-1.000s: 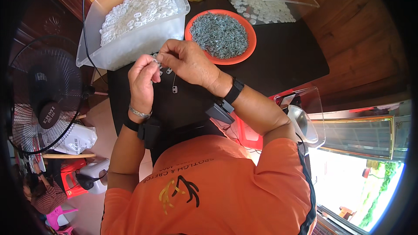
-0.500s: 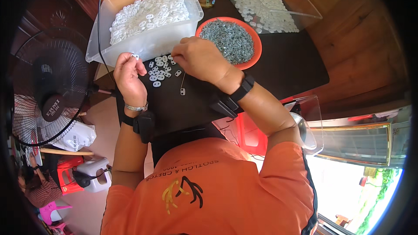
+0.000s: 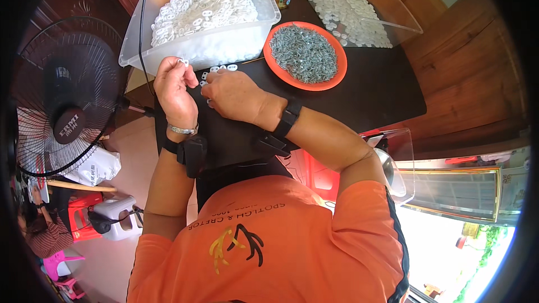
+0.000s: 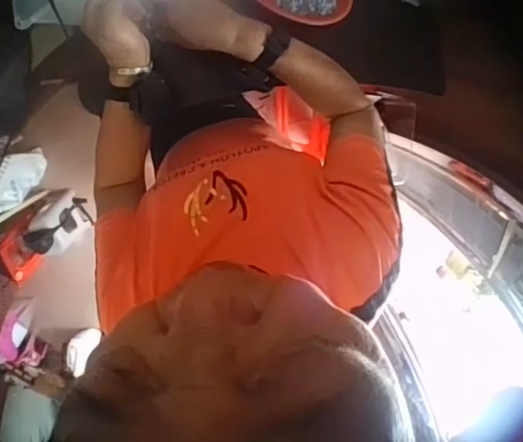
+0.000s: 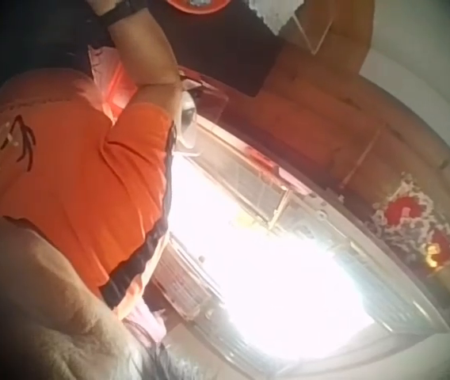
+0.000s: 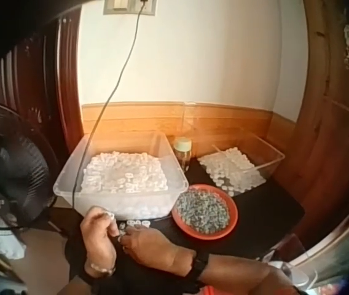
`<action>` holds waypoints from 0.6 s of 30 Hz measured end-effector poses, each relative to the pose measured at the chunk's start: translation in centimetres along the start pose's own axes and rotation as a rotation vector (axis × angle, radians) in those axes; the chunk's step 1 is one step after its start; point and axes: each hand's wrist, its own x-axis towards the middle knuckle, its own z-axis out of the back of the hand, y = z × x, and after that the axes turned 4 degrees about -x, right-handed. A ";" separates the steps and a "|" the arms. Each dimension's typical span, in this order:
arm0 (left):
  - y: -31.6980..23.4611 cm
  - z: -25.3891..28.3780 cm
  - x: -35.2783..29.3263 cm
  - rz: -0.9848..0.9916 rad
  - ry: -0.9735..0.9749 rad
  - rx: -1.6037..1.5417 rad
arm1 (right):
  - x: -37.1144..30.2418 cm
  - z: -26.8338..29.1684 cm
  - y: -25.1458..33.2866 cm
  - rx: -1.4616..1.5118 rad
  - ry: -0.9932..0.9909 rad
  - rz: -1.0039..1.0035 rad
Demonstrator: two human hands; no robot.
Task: Assembling small white plastic components by manually joining them with small metal parts.
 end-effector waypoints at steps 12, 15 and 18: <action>0.4 0.6 0.0 0.021 0.075 0.115 | -1.5 0.6 0.1 -0.098 0.093 0.043; 0.3 -0.1 -0.1 0.008 0.035 0.089 | -1.6 0.5 -0.1 -0.088 0.090 0.040; 0.5 0.1 0.0 0.023 0.036 0.087 | -1.3 0.6 -0.1 -0.066 0.106 0.026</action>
